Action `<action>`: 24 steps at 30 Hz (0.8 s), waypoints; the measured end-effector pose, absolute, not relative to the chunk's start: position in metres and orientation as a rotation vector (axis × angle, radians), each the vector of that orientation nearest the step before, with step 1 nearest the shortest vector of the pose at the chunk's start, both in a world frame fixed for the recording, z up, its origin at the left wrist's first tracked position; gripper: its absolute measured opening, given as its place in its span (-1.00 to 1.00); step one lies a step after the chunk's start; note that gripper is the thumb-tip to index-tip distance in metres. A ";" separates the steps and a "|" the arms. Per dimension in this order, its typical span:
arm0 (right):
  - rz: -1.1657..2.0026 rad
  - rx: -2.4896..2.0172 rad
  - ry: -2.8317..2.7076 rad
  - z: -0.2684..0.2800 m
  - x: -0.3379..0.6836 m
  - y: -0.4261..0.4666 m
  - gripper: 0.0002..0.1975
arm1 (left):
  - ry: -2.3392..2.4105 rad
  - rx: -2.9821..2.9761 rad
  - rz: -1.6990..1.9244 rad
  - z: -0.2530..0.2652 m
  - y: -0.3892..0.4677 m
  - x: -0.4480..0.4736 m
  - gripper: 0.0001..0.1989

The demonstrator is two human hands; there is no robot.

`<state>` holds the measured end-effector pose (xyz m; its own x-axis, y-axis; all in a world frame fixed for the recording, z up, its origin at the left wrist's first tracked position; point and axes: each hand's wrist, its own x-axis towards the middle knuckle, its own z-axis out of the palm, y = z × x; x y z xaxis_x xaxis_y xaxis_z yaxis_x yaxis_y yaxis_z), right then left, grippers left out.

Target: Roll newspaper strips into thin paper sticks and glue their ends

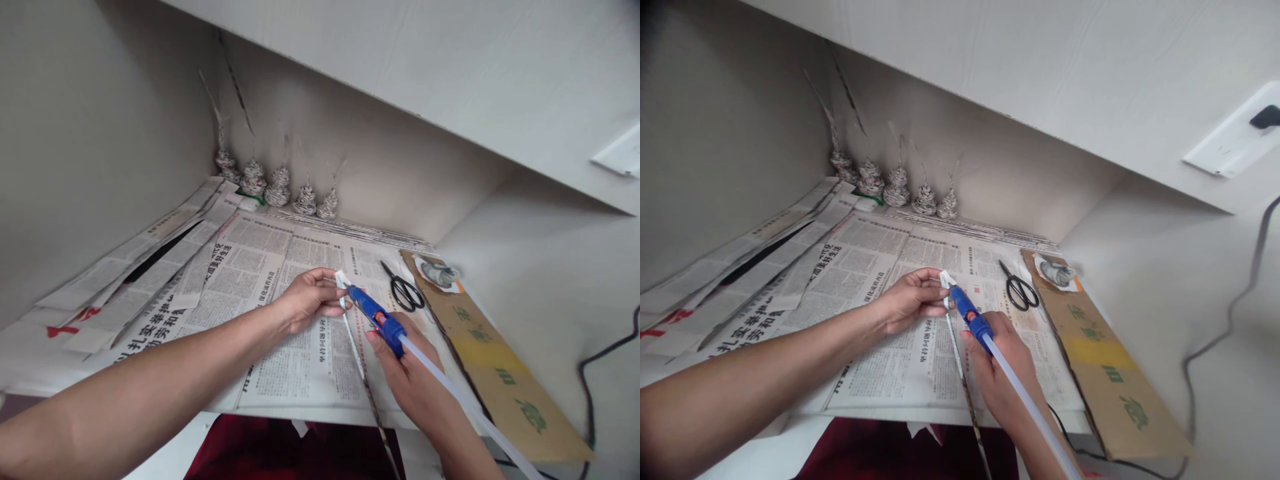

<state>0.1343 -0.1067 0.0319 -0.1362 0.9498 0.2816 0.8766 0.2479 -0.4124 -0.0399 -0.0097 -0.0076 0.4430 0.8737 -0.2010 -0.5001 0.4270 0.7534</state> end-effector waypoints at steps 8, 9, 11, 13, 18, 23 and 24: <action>0.192 -1.674 -2.049 0.035 0.142 -0.110 -0.85 | 0.611 0.677 0.924 -0.010 -0.007 -0.040 -0.67; 0.190 -1.679 -2.046 0.036 0.142 -0.111 -0.85 | 0.606 0.680 0.924 -0.011 -0.007 -0.041 -0.67; 0.182 -1.683 -2.042 0.037 0.142 -0.112 -0.85 | 0.600 0.687 0.925 -0.011 -0.007 -0.041 -0.67; 0.159 -1.684 -2.040 0.039 0.143 -0.113 -0.85 | 0.596 0.690 0.926 -0.010 -0.008 -0.041 -0.66; 0.032 -1.783 -1.994 0.038 0.156 -0.112 -0.78 | 0.589 0.698 0.914 -0.006 -0.009 -0.042 -0.70; -0.226 -2.030 -1.925 0.034 0.208 -0.110 -0.63 | 0.572 0.722 0.865 -0.005 -0.010 -0.043 -0.81; -0.265 -2.053 -1.914 0.034 0.223 -0.110 -0.62 | 0.569 0.722 0.858 -0.005 -0.010 -0.044 -0.81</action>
